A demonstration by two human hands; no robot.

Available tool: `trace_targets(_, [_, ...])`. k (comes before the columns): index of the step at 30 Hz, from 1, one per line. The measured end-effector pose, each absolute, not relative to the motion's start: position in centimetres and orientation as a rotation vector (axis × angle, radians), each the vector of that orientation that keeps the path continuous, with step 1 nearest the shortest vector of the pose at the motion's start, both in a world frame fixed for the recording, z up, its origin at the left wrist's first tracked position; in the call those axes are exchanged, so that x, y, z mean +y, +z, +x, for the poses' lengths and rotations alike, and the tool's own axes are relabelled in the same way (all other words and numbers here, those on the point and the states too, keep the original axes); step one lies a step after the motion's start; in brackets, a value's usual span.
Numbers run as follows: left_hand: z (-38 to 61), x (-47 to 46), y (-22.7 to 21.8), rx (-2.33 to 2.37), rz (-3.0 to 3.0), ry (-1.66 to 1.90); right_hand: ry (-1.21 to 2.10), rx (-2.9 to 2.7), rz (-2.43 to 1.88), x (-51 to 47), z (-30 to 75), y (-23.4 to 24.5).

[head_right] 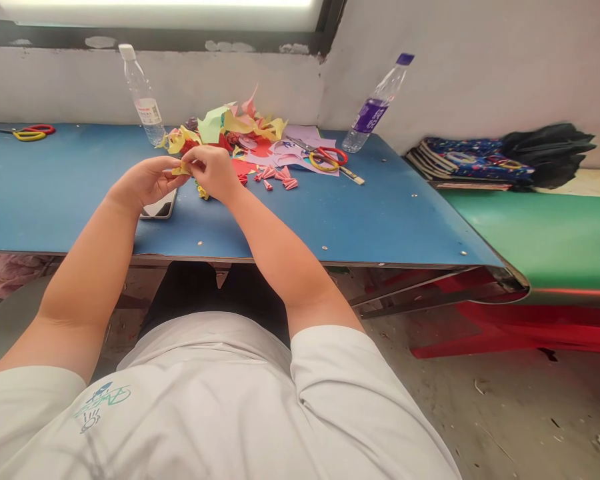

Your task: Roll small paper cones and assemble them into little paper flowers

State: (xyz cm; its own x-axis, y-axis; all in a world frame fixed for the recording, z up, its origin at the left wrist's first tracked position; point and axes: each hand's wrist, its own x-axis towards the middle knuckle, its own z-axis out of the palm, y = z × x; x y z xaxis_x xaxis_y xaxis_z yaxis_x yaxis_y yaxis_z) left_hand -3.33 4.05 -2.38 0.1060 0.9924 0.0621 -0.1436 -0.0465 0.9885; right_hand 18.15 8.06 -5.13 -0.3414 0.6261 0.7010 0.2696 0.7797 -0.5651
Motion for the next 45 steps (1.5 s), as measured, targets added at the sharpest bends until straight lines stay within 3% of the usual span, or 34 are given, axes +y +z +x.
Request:
trace_targets(21, [-3.5,3.9,-2.4,1.03,1.218,1.129,0.211,-2.24,-0.66,9.0,19.7,-4.5])
trace_targets(28, [-2.8,3.0,-1.8,1.084,1.31,1.101,0.402,-2.112,-0.735,8.3,19.0,-5.3])
trace_targets(45, [-2.7,2.6,-1.5,1.018,1.152,1.232,0.447,-1.972,-0.674,9.8,18.1,-6.6])
